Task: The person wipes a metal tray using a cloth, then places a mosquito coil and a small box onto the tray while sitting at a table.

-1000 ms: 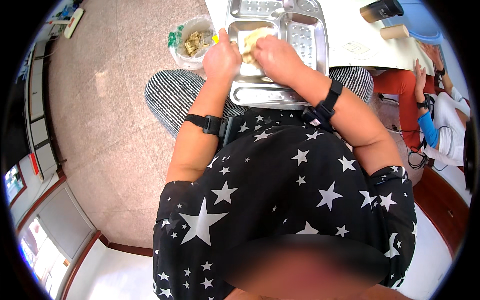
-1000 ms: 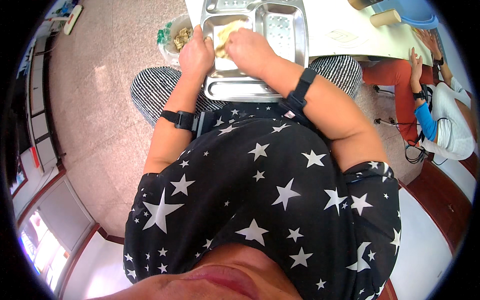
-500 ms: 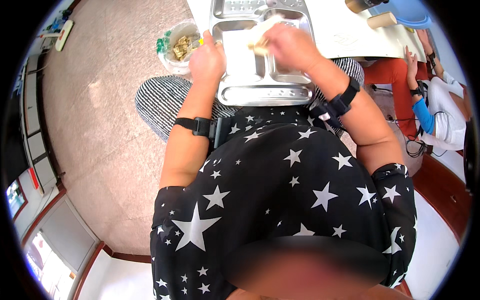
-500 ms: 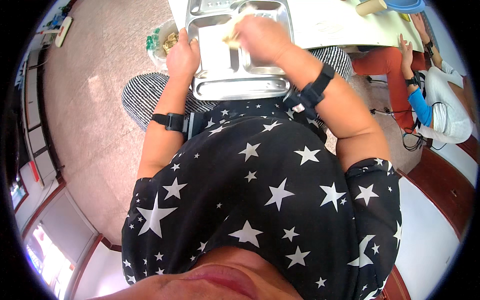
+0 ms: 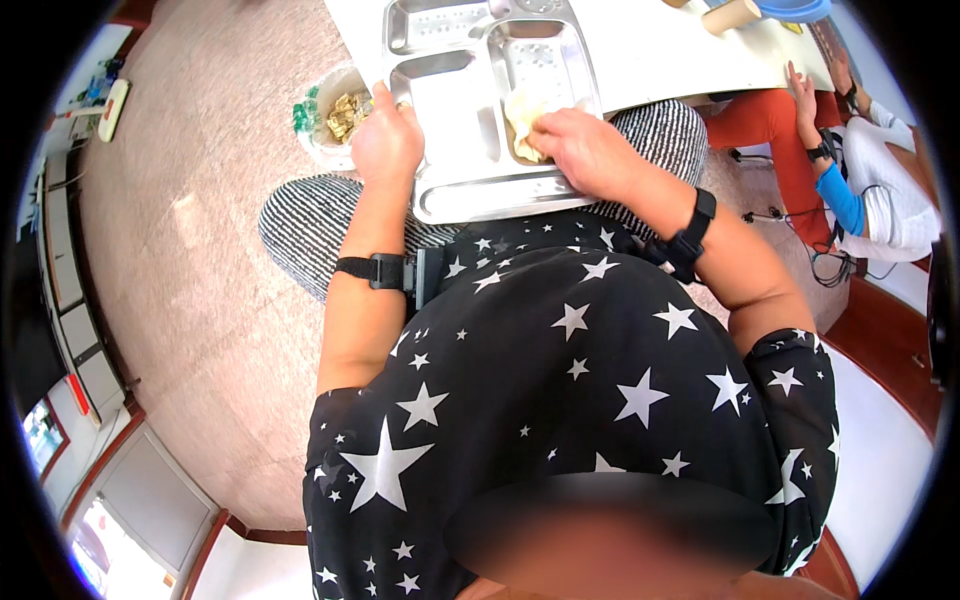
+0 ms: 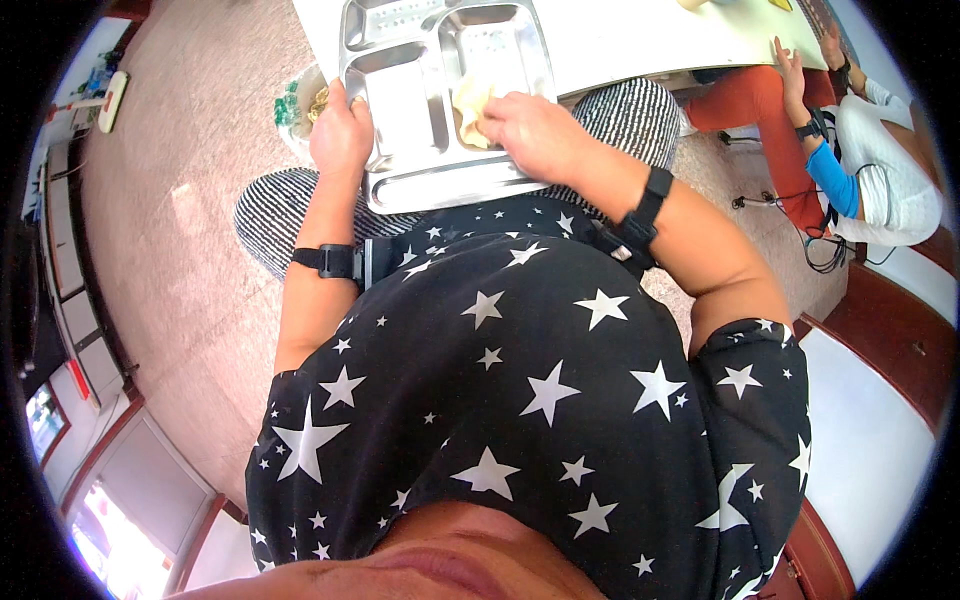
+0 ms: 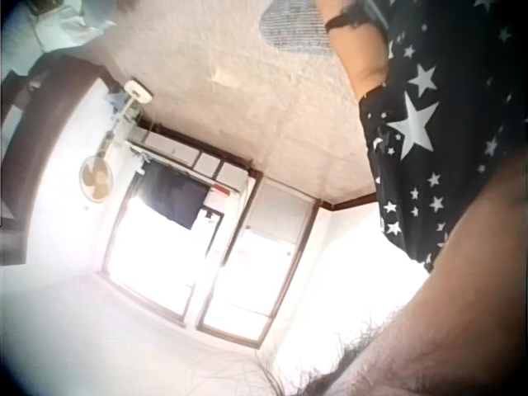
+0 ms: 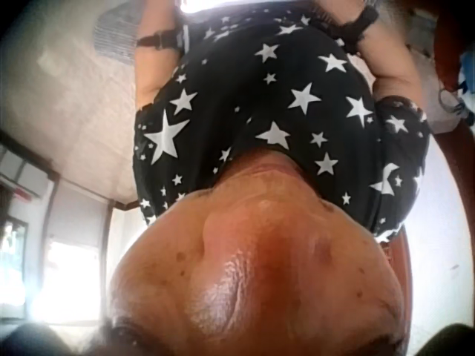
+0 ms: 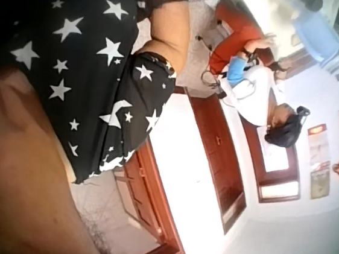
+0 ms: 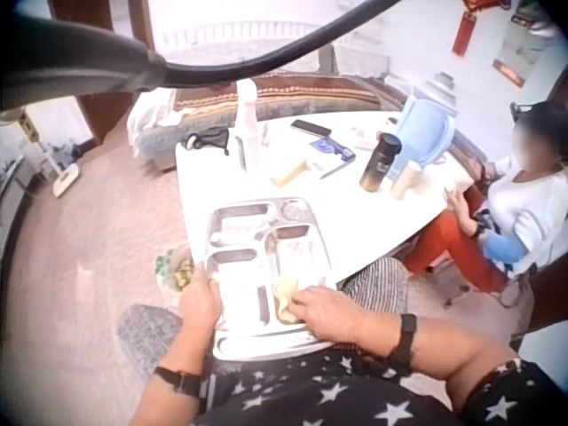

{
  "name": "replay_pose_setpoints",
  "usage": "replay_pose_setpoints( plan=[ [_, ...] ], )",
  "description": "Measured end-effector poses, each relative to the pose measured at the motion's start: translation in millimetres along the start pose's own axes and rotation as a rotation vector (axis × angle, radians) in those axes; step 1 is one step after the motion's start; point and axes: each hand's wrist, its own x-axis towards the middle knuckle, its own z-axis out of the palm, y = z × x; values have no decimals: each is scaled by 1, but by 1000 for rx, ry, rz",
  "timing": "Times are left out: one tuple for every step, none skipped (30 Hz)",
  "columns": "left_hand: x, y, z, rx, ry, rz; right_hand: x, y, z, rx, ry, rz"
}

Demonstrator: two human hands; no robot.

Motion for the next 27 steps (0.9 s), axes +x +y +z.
replay_pose_setpoints(
  plan=[
    [1,0,0,-7,-2,-4,-6,-1,-1,26,-18,-2],
    [2,0,0,-32,-16,-6,-12,-1,-2,53,-37,-4],
    [2,-2,-2,-55,-27,-11,-13,5,-9,68,-76,54],
    [2,-4,-2,-78,-43,-14,-12,13,-17,86,-116,118],
    [3,-4,-1,-60,-19,15,-9,23,-21,26,153,53],
    [4,-5,0,-39,4,42,-7,47,-20,-69,233,55],
    [4,-7,2,-17,24,64,-1,48,-31,-68,360,150],
    [4,-7,3,1,46,94,2,59,-32,-101,461,154],
    [4,-7,3,-16,48,94,2,67,-30,-124,390,152],
    [4,-6,2,-10,42,86,-1,72,-28,-147,319,149],
    [4,-3,0,-4,35,77,-7,71,-24,-159,300,143],
    [4,-3,0,2,31,62,-12,64,-21,-171,279,131],
    [4,-4,1,6,39,66,-16,57,-19,-181,258,118],
    [3,-4,2,10,47,69,-21,48,-18,-172,242,108],
    [4,-4,3,11,54,80,-27,38,-19,-167,228,104],
    [5,-3,3,9,39,65,-32,28,-21,-164,214,97],
    [5,-4,2,7,24,51,-35,18,-22,-106,211,87],
    [4,-3,1,5,9,39,-37,10,-26,-40,153,82],
    [4,-1,0,-7,-9,19,-37,8,-28,4,128,79],
    [3,0,-2,-17,-28,0,-37,8,-29,48,102,74],
    [3,1,-5,-28,-45,-17,-34,13,-32,-7,178,109],
    [3,0,-5,-35,-25,2,-27,23,-36,-60,256,139],
    [3,-2,-3,-41,-4,21,-20,36,-39,-88,319,205],
    [4,-4,-1,-49,15,47,-10,49,-40,-58,385,329],
    [5,-4,-1,-28,15,52,0,68,-38,-77,436,324],
    [5,-3,-1,-7,15,57,8,83,-34,-96,486,318],
    [5,-4,0,14,14,57,16,92,-28,-132,447,296]
  ],
)
